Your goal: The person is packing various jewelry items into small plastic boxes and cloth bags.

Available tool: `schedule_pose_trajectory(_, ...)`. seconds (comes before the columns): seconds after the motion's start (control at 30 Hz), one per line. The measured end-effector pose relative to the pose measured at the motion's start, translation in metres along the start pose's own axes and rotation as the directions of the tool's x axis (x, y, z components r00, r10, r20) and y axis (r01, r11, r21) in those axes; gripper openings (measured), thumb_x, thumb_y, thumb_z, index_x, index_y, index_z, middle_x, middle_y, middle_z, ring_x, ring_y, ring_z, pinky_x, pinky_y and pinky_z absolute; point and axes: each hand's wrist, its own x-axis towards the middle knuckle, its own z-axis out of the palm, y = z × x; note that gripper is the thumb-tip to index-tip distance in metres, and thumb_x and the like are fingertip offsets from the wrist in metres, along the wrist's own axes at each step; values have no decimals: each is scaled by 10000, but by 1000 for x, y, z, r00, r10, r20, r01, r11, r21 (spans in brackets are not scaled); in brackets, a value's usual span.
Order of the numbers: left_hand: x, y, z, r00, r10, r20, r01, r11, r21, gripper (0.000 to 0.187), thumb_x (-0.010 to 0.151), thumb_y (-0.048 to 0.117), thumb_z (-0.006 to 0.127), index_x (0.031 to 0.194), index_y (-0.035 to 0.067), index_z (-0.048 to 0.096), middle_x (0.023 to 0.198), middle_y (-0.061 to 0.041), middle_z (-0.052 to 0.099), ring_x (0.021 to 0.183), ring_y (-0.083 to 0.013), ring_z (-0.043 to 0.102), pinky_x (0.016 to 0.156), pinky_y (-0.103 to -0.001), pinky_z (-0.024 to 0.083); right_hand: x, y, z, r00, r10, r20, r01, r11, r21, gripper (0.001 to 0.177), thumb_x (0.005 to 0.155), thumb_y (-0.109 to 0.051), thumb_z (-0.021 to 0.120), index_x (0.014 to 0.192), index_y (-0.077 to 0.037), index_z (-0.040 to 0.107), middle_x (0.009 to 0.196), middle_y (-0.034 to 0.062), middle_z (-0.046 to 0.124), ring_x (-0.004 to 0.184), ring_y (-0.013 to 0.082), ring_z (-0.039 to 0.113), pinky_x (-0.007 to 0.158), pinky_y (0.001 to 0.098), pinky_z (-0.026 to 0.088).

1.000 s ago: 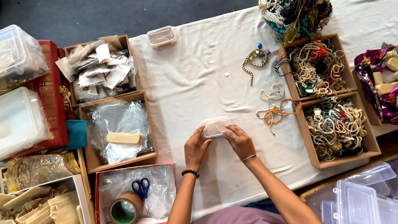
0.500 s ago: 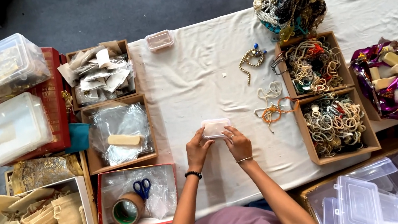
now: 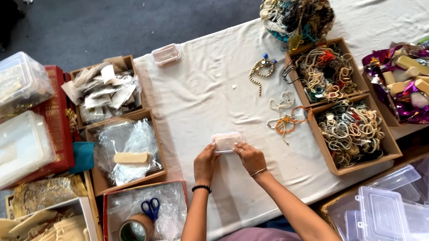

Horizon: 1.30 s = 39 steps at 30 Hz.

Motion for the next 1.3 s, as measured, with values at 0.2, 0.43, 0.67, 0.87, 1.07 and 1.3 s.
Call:
schedule_pose_trajectory(0.2, -6, -10, 3, 984, 168, 59, -175, 973, 150, 271, 911, 192, 713, 1138, 43, 704, 1169, -149, 730, 1008, -315, 713, 823, -400, 585, -5, 23, 21, 975, -207, -76, 203, 977, -61, 137, 914, -126, 665, 995, -103, 773, 1141, 84, 746, 1023, 245, 737, 862, 380, 597)
schedule_pose_trajectory(0.43, -15, -6, 17, 983, 181, 20, -180, 948, 261, 366, 949, 232, 673, 1269, 55, 676, 1152, -139, 739, 987, -283, 730, 795, -379, 596, -1, 5, 0, 970, -241, -34, 230, 953, -197, 127, 894, -145, 637, 938, -131, 756, 1122, 54, 751, 1003, 218, 709, 793, 406, 536)
schedule_pose_trajectory(0.67, -12, -13, 15, 987, 155, 30, -156, 931, 331, 325, 916, 124, 628, 1230, 60, 684, 1120, -116, 746, 993, -269, 723, 788, -377, 598, -1, 4, 5, 971, -238, -39, 224, 950, -216, 130, 871, -146, 648, 942, -124, 755, 1155, 50, 746, 1012, 253, 695, 822, 409, 543)
schedule_pose_trajectory(0.87, -5, -10, 13, 998, 46, 41, -57, 950, 306, 222, 915, 49, 604, 1096, 111, 717, 991, -72, 747, 934, -258, 720, 751, -391, 585, 2, 12, 12, 968, -253, -1, 246, 943, -223, 135, 863, -138, 647, 952, -117, 747, 1144, 61, 744, 1018, 268, 696, 806, 417, 549)
schedule_pose_trajectory(1.07, -14, -15, 21, 994, 98, -50, -87, 980, 180, 325, 896, 45, 610, 1205, 94, 701, 1080, -114, 741, 977, -296, 706, 824, -405, 573, -4, 18, 24, 971, -237, 17, 235, 948, -216, 162, 864, -156, 630, 984, -109, 730, 1090, 67, 732, 971, 263, 694, 789, 420, 552)
schedule_pose_trajectory(1.3, -46, 33, 7, 1000, 25, 5, -25, 984, 176, 606, 932, 23, 564, 1525, 56, 446, 1486, -175, 521, 1395, -356, 469, 1080, -448, 417, 3, 5, 8, 976, -211, 47, 216, 950, -226, 160, 841, -136, 615, 958, -115, 721, 1094, 61, 731, 972, 265, 693, 804, 408, 552)
